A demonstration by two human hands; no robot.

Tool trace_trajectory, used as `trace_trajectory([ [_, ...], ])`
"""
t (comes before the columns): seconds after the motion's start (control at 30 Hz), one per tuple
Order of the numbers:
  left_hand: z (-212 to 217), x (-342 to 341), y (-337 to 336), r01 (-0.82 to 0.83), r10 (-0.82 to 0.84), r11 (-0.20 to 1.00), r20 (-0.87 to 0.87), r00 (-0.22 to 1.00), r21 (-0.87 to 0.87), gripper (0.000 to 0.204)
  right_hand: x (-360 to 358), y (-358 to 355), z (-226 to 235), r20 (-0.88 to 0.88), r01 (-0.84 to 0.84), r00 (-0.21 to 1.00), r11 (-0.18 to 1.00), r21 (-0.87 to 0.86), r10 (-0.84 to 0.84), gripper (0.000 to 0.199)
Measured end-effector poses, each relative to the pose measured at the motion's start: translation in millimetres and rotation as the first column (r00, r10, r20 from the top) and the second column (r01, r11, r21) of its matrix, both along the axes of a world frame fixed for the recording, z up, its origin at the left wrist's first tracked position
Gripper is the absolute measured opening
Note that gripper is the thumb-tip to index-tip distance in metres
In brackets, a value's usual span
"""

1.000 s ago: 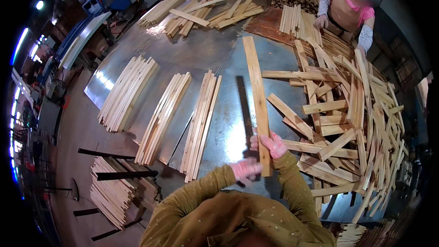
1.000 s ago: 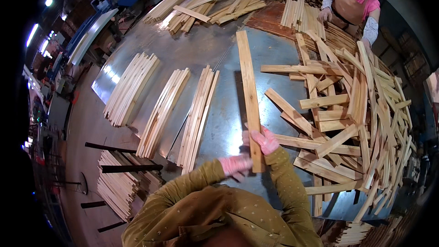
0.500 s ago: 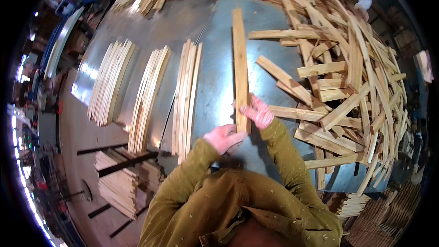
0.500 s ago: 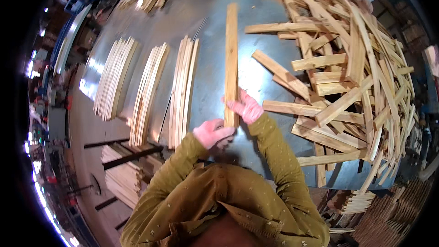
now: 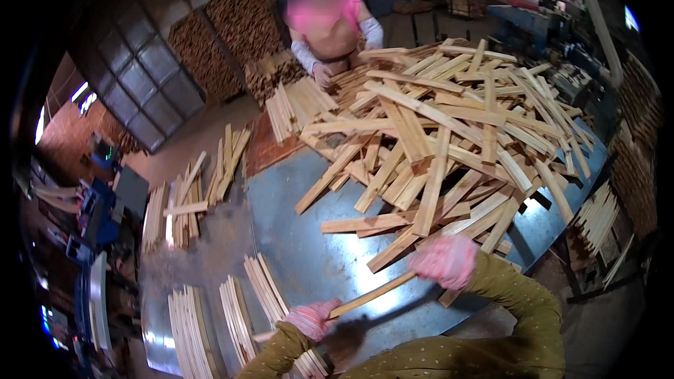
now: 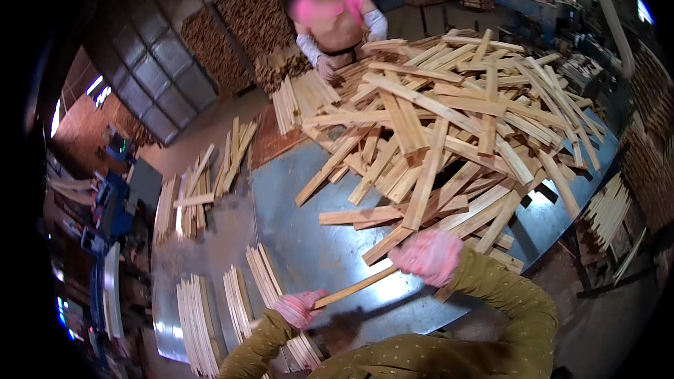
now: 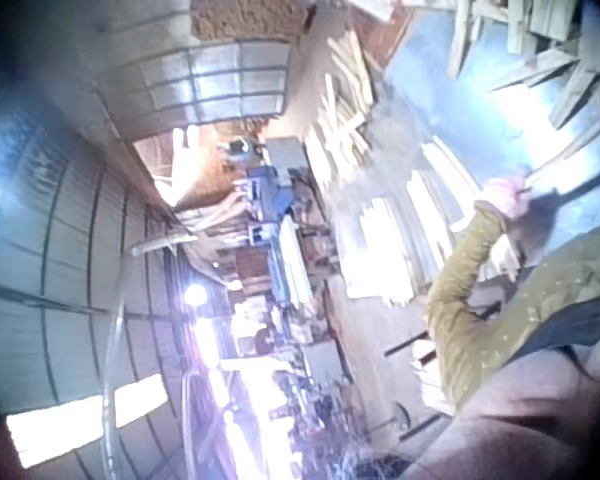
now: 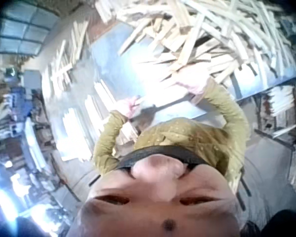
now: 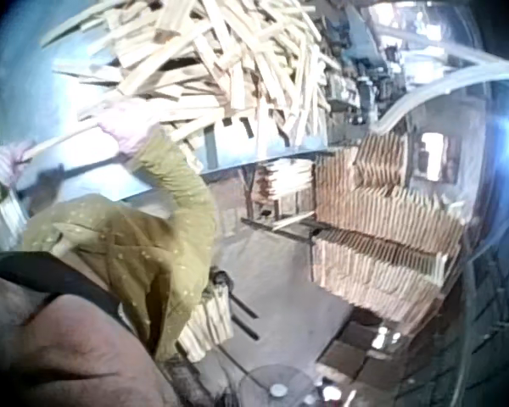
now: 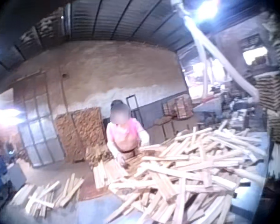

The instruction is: The person sorts wooden planks on a metal table in a workshop. They pick up planks from a large pile, inspect them, and stack them into neat piles. The person wears pink gloves and a brown jacket while handling the wood.

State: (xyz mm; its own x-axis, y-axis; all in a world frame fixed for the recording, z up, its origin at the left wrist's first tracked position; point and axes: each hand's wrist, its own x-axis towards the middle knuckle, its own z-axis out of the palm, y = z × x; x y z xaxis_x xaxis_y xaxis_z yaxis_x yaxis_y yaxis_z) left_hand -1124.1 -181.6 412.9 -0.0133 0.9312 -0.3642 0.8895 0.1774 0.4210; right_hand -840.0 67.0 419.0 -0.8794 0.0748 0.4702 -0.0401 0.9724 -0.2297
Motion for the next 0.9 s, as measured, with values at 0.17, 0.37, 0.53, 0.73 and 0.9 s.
trace_trajectory([
  [0.17,-10.3,63.2,31.1,-0.499,0.402,0.864,0.498,0.769,0.073,0.037,25.2,-13.4,15.9,-0.504,0.490,0.567,0.758,-0.429,-0.652,0.063],
  [0.37,-9.3,86.1,95.2,-0.944,-0.063,0.323,0.994,-0.094,-0.069,0.050,-15.0,-149.6,-65.9,0.007,0.348,0.928,0.857,-0.380,-0.374,0.083],
  [0.53,-37.7,4.8,31.6,-0.864,0.091,-0.104,0.870,0.484,0.492,0.045,-15.3,-142.3,-77.4,-0.065,0.330,0.911,0.815,-0.477,-0.407,0.078],
  [0.73,6.7,-17.0,-31.9,-0.660,0.095,-0.545,0.820,0.565,0.517,0.050,124.7,-72.8,-61.1,-0.457,0.939,0.324,0.341,0.046,-0.828,0.058],
  [0.9,-55.4,104.2,36.4,-0.902,0.215,0.200,0.881,0.422,0.384,0.052,286.3,-7.6,-97.0,-0.238,0.707,-0.224,0.011,-0.708,-0.945,0.064],
])
